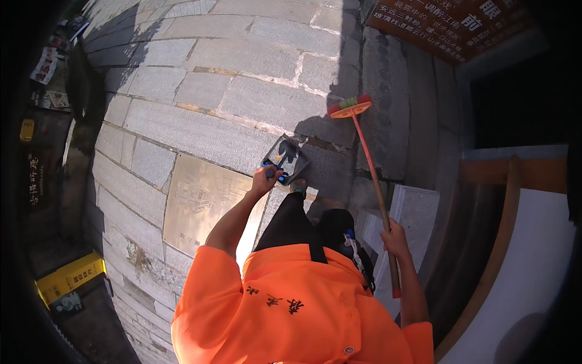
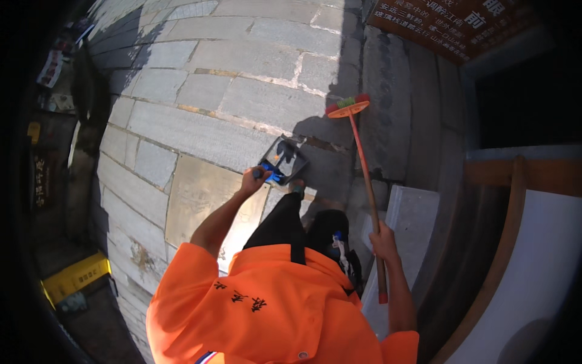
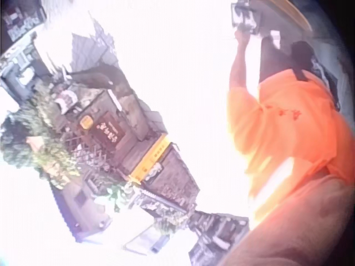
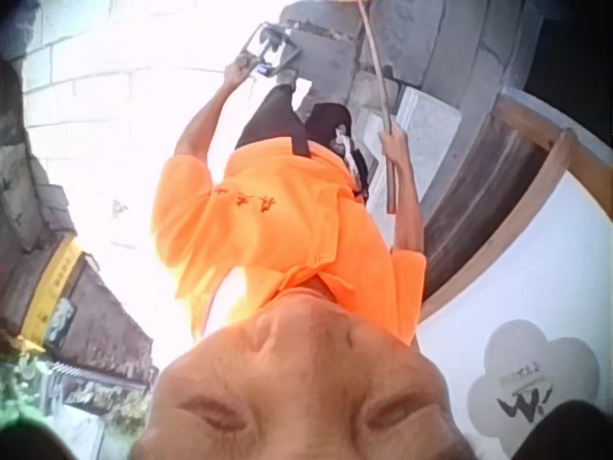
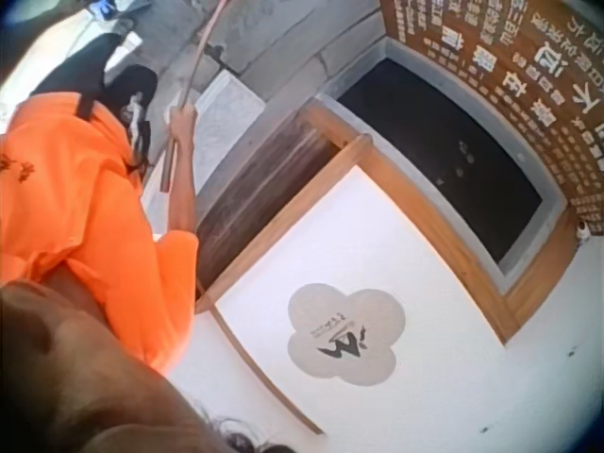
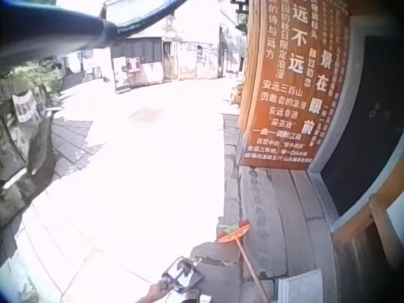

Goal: The person sweeps a stone-paved sidewalk using a broom and dustpan, collecting debris into the dustpan. They then walk to a trash bin, empty the dustpan, and walk back along the path.

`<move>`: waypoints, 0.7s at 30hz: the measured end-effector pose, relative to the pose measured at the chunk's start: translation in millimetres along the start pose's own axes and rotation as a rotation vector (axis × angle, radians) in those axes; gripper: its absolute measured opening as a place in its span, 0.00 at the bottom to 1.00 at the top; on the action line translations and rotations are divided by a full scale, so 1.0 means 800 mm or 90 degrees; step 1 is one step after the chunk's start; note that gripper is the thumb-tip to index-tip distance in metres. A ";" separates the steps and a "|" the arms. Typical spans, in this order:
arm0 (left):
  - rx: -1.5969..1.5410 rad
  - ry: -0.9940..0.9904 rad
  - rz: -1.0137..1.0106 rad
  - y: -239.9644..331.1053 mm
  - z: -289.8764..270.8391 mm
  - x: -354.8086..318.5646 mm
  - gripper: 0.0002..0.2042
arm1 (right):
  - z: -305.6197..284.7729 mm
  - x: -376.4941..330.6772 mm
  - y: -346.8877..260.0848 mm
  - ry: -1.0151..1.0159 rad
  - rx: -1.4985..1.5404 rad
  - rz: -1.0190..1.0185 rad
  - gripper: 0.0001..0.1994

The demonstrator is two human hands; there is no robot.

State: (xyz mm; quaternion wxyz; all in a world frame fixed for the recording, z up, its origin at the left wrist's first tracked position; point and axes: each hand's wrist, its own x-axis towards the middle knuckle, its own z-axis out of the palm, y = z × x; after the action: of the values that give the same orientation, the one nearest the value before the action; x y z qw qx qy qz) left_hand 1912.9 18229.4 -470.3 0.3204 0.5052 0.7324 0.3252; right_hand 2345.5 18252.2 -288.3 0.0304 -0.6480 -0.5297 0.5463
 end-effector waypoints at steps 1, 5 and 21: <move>0.006 -0.015 -0.008 0.000 0.012 0.020 0.15 | 0.000 0.023 0.017 0.012 -0.098 -0.018 0.15; 0.013 -0.028 -0.009 -0.014 0.054 0.081 0.13 | 0.001 0.060 0.027 -0.007 -0.509 -0.090 0.11; -0.262 0.013 -0.275 0.067 0.044 0.199 0.10 | -0.300 0.121 -0.139 -0.196 0.090 0.100 0.23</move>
State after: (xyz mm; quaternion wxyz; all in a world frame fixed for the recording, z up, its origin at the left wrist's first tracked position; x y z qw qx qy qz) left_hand 1924.3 18401.0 -470.1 0.4703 0.2586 0.7449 0.3963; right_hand 2434.9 18500.2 -188.6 -0.0484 -0.5923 -0.4361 0.6758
